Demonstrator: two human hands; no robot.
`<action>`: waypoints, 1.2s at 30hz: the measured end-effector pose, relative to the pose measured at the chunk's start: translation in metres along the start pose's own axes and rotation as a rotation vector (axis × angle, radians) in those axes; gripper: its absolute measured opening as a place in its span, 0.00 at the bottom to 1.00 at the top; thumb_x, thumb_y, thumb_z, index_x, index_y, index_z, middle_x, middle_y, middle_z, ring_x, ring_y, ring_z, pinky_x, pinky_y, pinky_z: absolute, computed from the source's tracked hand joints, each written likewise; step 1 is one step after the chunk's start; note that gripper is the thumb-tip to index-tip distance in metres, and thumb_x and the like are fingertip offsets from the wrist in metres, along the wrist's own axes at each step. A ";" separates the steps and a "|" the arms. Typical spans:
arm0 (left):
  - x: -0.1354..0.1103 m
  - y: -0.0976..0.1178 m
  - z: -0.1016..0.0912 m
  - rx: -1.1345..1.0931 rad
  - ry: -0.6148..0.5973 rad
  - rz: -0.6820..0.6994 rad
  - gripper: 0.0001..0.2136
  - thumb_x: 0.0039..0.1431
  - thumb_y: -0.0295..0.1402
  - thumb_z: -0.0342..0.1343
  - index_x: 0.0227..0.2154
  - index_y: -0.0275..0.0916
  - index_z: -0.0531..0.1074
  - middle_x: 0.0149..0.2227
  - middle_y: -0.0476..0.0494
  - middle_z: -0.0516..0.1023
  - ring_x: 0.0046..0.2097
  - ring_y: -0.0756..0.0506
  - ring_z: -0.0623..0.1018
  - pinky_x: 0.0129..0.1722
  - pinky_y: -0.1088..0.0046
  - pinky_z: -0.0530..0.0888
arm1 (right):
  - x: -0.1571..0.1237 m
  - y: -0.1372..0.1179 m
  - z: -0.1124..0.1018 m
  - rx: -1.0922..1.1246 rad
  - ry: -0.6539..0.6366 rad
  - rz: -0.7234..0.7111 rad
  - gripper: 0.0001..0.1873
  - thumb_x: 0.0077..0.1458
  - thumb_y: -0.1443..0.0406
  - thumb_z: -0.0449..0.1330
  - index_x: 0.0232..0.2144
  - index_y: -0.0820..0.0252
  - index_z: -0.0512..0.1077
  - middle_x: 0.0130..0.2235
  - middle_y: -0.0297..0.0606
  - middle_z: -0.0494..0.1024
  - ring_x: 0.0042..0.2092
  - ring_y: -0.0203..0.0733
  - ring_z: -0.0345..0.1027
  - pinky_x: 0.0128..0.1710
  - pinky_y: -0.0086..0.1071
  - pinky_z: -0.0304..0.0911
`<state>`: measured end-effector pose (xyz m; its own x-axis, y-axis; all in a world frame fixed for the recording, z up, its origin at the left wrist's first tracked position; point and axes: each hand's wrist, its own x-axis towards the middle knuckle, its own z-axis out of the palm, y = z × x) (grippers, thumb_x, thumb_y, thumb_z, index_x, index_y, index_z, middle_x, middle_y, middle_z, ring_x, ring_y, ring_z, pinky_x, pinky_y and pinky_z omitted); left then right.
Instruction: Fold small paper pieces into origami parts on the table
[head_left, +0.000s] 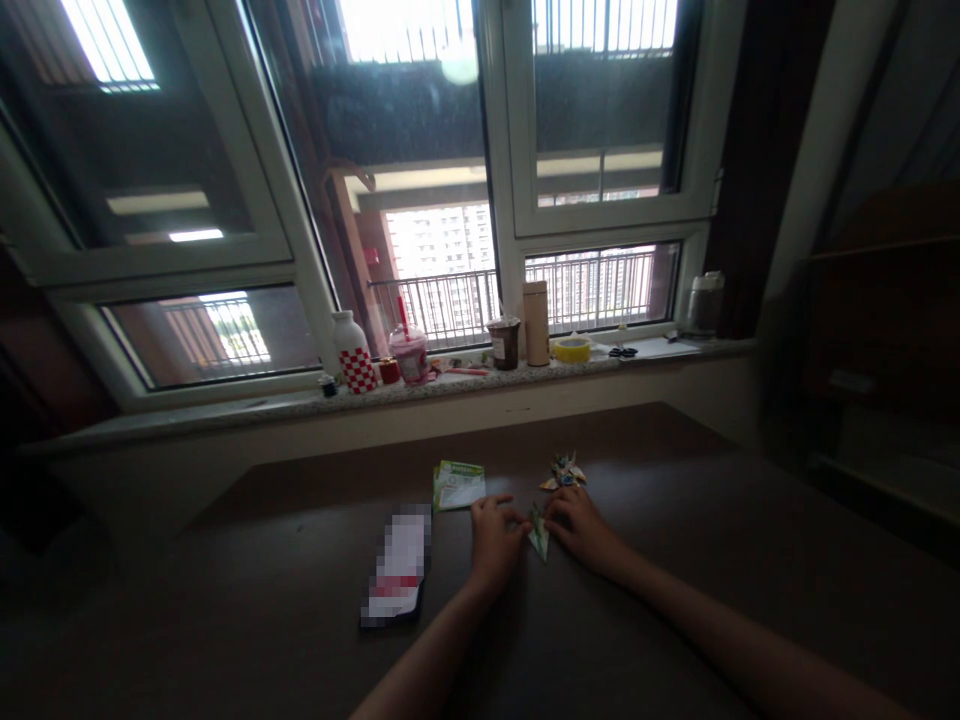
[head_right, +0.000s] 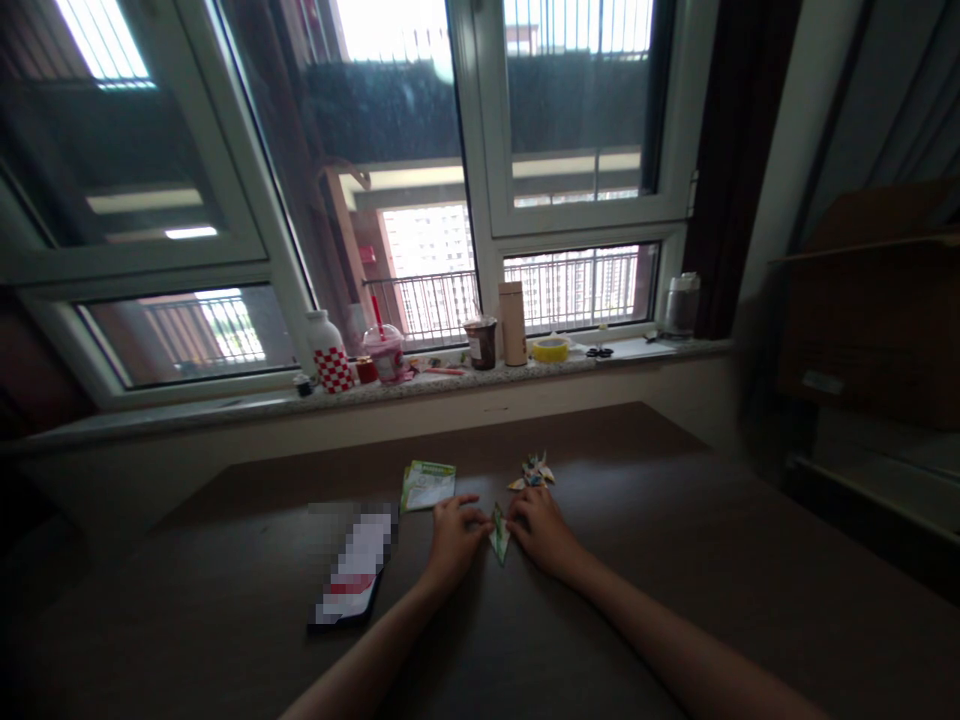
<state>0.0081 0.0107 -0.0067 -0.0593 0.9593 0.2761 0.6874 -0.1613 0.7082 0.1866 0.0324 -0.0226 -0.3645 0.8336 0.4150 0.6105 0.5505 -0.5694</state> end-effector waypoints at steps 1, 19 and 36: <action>0.000 0.000 0.000 0.011 0.000 0.003 0.02 0.48 0.29 0.62 0.25 0.42 0.80 0.51 0.42 0.74 0.57 0.38 0.65 0.60 0.60 0.60 | 0.000 0.000 0.000 -0.004 -0.001 -0.002 0.03 0.56 0.67 0.60 0.32 0.58 0.74 0.43 0.42 0.73 0.51 0.48 0.62 0.56 0.44 0.58; -0.001 -0.003 0.004 0.053 0.002 0.055 0.02 0.49 0.26 0.61 0.26 0.39 0.77 0.57 0.42 0.67 0.61 0.38 0.61 0.62 0.58 0.59 | 0.000 -0.014 -0.001 -0.163 0.011 0.026 0.15 0.54 0.52 0.63 0.29 0.57 0.72 0.43 0.43 0.72 0.50 0.50 0.63 0.53 0.45 0.60; 0.000 -0.002 0.003 -0.003 0.004 0.022 0.04 0.48 0.25 0.61 0.24 0.40 0.77 0.58 0.43 0.67 0.62 0.38 0.60 0.62 0.57 0.58 | 0.000 -0.016 0.001 -0.229 -0.021 0.038 0.15 0.55 0.51 0.61 0.32 0.57 0.71 0.46 0.43 0.71 0.50 0.50 0.63 0.51 0.44 0.62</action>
<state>0.0084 0.0117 -0.0103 -0.0473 0.9546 0.2940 0.6861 -0.1828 0.7042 0.1762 0.0236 -0.0138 -0.3515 0.8555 0.3803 0.7669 0.4961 -0.4072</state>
